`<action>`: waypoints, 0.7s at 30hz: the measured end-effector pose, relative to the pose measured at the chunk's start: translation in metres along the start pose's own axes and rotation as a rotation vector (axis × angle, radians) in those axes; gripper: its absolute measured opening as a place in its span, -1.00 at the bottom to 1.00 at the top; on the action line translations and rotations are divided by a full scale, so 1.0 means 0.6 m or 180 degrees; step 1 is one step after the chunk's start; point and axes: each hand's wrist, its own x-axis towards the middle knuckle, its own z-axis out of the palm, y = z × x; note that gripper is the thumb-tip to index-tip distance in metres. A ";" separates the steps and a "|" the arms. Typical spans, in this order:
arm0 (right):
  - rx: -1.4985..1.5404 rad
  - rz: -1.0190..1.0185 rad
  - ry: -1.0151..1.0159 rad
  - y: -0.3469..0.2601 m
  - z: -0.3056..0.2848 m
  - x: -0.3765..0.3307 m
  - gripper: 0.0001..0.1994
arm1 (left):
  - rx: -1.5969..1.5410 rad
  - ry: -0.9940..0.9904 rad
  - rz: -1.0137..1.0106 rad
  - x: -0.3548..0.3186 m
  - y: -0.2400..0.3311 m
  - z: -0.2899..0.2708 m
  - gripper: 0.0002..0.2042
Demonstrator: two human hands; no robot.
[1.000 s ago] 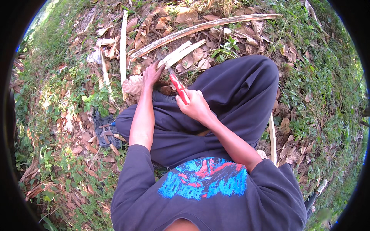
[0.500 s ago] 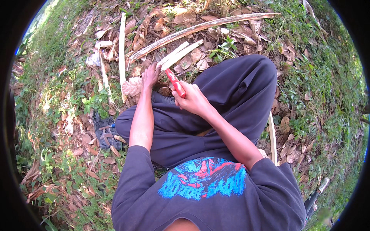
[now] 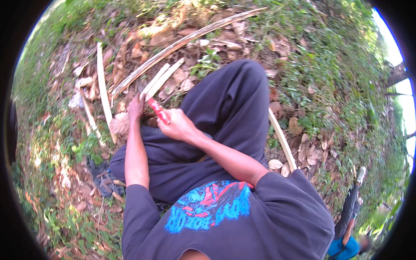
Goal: The person sits on the ground and uses a red-handled knife to split a piece of light-colored wood into smaller strips. They hold the wood with their left hand and strike it with the knife in their right hand, repeating the action to create multiple thin pieces.
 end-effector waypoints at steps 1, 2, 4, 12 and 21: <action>-0.0073 0.0097 -0.0005 -0.007 -0.005 -0.003 -0.75 | -0.0013 -0.0067 -0.0019 -0.004 0.010 -0.005 -0.38; -0.0122 0.0129 -0.0034 -0.005 -0.008 -0.005 -0.77 | -0.0041 -0.0095 0.0012 -0.007 0.018 -0.009 -0.40; -0.0118 0.0139 -0.0078 0.000 -0.009 -0.004 -0.79 | -0.0070 -0.0094 0.0039 -0.008 0.024 -0.015 -0.44; -0.0151 -0.0042 0.0014 0.018 -0.002 -0.009 -0.76 | -0.0123 -0.0030 0.0156 -0.002 0.000 0.001 -0.42; -0.0149 -0.0005 -0.0116 0.018 -0.010 -0.013 -0.80 | -0.0062 0.0004 0.0307 -0.001 0.002 0.001 -0.40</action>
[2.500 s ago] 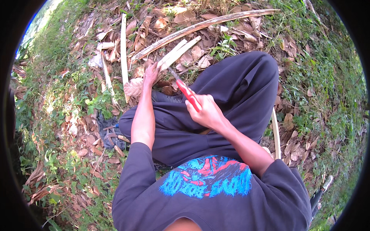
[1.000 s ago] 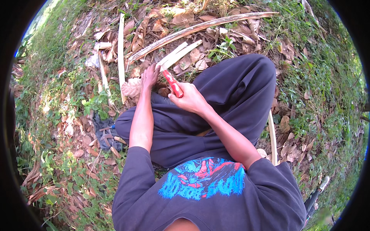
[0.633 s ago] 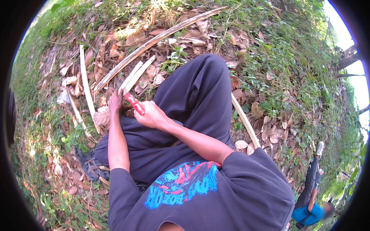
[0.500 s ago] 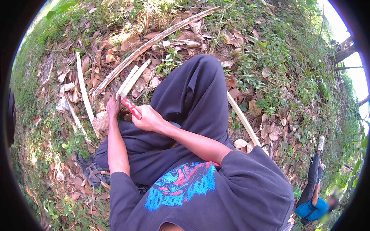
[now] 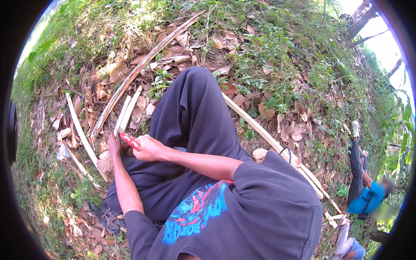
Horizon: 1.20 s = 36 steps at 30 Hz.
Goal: The person sits on the ground and uses a red-handled knife to split a piece of light-colored wood into smaller strips. They hold the wood with their left hand and strike it with the knife in their right hand, repeating the action to create multiple thin pieces.
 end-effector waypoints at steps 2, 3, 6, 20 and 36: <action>-0.0023 -0.0029 0.0054 0.000 0.002 -0.001 -0.80 | 0.0039 0.0043 -0.0003 -0.001 -0.003 0.002 -0.40; -0.0041 -0.0065 0.0091 0.003 0.003 0.000 -0.79 | 0.0034 0.0047 0.0009 -0.001 -0.005 0.003 -0.40; 0.0007 0.0081 0.0132 -0.005 0.000 -0.004 -0.79 | 0.0133 -0.0030 -0.0038 0.000 -0.002 0.001 -0.40; 0.0012 0.0132 0.0033 -0.025 -0.010 -0.009 -0.79 | -0.0034 0.0161 -0.0022 -0.007 0.006 0.000 -0.42; 0.0046 0.0072 -0.0013 -0.014 -0.001 -0.001 -0.76 | 0.0199 0.0441 0.0012 -0.014 0.002 0.006 -0.44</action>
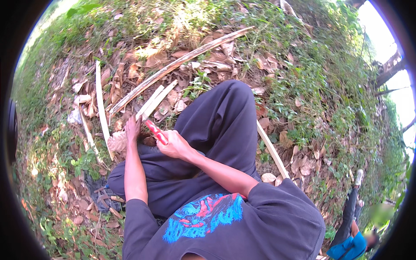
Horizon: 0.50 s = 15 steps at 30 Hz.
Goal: The person sits on the ground and uses a red-handled knife to split a piece of light-colored wood into smaller strips. They hold the wood with their left hand and strike it with the knife in their right hand, repeating the action to create multiple thin pieces.
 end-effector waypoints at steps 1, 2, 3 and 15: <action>0.0058 -0.0017 -0.0016 0.004 0.004 0.001 -0.75 | -0.0006 0.0014 -0.0024 0.000 -0.001 0.000 -0.45; 0.0106 -0.0029 -0.0018 0.002 0.003 0.002 -0.74 | -0.0024 0.0026 -0.0036 0.001 0.001 0.002 -0.46; 0.0127 0.0066 -0.0043 -0.002 0.001 0.000 -0.72 | -0.0030 0.0078 -0.0020 0.001 0.001 0.001 -0.47; -0.0069 0.0167 -0.0101 -0.005 0.003 -0.001 -0.74 | -0.0104 0.0026 -0.0100 -0.005 0.028 -0.015 -0.48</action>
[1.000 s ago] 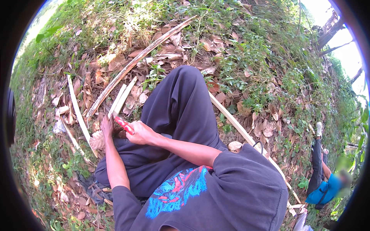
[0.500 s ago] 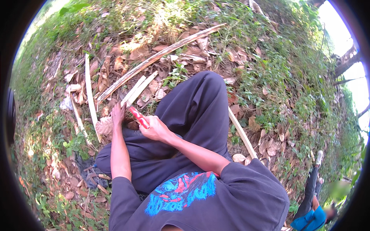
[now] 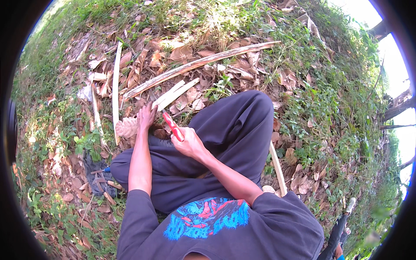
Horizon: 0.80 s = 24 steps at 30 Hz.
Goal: The person sits on the ground and uses a red-handled knife to split a piece of light-colored wood into smaller strips. They hold the wood with their left hand and strike it with the knife in their right hand, repeating the action to create multiple thin pieces.
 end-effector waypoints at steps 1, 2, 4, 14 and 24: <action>0.0003 -0.0064 0.0028 0.001 0.002 0.000 -0.74 | 0.0037 -0.0061 -0.0025 0.000 -0.002 -0.002 -0.47; 0.0006 -0.0127 0.0056 0.004 0.005 0.000 -0.74 | 0.0076 -0.0045 -0.0032 0.001 -0.004 -0.001 -0.47; 0.0043 -0.0118 0.0098 0.001 0.008 -0.006 -0.74 | 0.0077 0.0005 -0.0046 0.001 -0.003 -0.001 -0.48; -0.0035 -0.0004 0.0155 -0.013 0.006 0.013 -0.71 | 0.0039 0.0096 -0.0146 0.005 -0.012 0.010 -0.50; -0.0178 -0.0139 0.0189 -0.043 0.014 0.032 -0.73 | 0.0001 0.0128 -0.0212 0.007 -0.018 0.025 -0.52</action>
